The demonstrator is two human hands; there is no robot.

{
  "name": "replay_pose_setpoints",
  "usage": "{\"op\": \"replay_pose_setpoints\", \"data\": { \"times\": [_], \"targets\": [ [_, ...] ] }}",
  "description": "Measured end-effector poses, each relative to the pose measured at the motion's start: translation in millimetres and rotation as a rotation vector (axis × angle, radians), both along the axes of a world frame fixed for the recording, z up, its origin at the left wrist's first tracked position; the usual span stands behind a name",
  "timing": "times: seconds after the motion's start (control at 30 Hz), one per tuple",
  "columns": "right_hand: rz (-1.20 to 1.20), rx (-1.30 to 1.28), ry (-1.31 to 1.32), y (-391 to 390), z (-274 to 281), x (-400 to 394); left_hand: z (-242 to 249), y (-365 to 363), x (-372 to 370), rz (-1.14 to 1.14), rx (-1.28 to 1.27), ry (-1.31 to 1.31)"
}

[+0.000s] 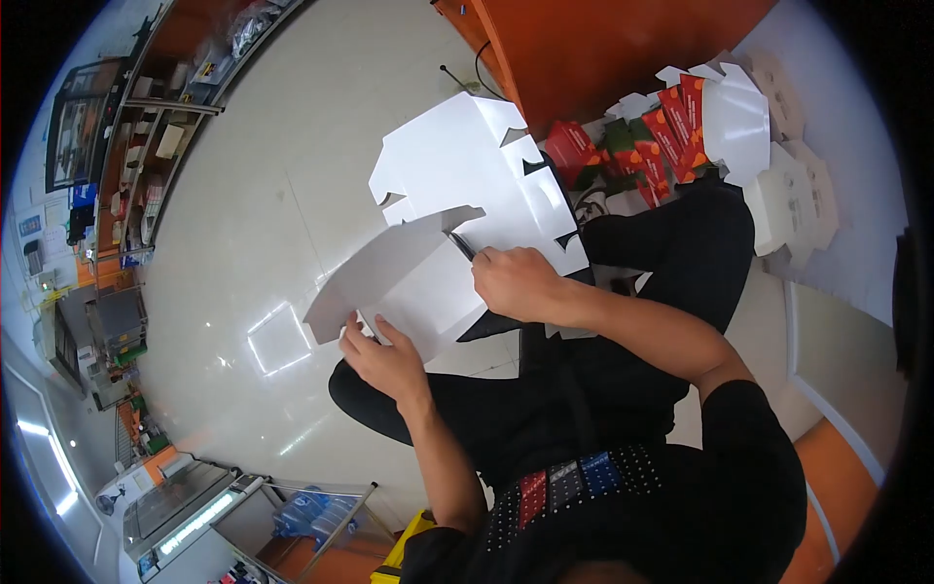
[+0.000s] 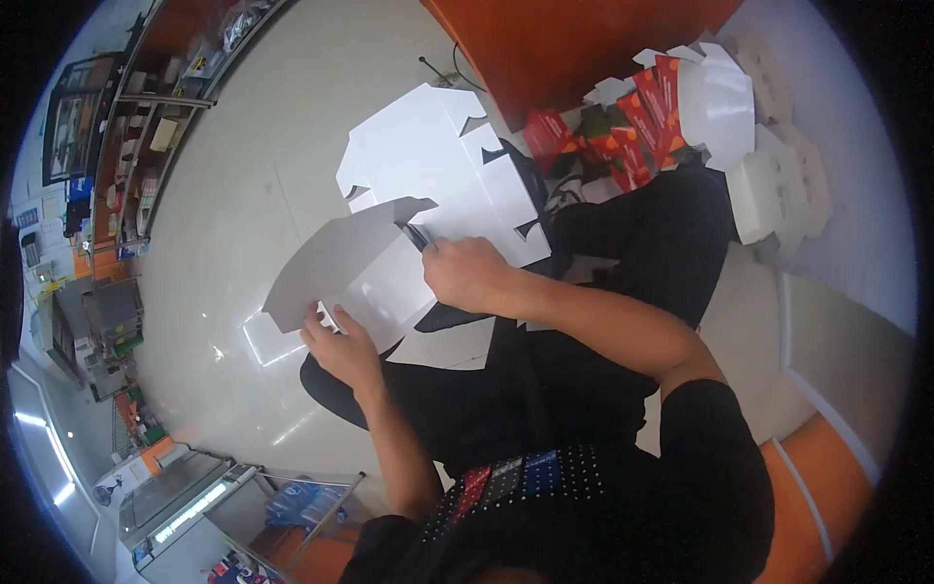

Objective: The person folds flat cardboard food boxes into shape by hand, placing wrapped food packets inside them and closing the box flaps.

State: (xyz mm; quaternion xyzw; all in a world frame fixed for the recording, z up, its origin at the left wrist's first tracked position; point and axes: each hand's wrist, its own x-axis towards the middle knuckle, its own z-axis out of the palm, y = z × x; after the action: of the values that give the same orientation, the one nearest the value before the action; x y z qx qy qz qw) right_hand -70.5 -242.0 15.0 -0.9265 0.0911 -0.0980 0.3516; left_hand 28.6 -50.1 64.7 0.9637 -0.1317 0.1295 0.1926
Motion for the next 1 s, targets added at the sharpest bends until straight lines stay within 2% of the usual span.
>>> {"op": "replay_pose_setpoints", "data": {
  "times": [0.07, 0.2, 0.3, 0.43, 0.57, 0.67, 1.0],
  "targets": [
    [0.011, -0.049, 0.017, -1, 1, -1, -5, 7, 8, 0.008, 0.103, -0.091],
    [0.009, -0.071, 0.023, 4, -4, 2, -23, 11, 14, 0.015, 0.065, 0.055],
    [0.028, -0.08, 0.045, 4, -4, 0, -29, 16, 18, -0.037, 0.131, -0.052],
    [0.022, -0.064, -0.006, 6, -11, 2, -26, 15, 19, -0.035, 0.189, -0.024],
    [0.089, -0.105, 0.203, 0, 10, -4, -27, 12, 15, -0.024, 0.194, 0.005],
    [-0.162, -0.044, 0.018, 6, 16, -7, -29, 9, 6, -0.022, 0.168, 0.006],
    [-0.132, 0.01, 0.097, -3, -2, 2, -27, 4, 1, -0.045, 0.189, -0.012]
  ]
}}
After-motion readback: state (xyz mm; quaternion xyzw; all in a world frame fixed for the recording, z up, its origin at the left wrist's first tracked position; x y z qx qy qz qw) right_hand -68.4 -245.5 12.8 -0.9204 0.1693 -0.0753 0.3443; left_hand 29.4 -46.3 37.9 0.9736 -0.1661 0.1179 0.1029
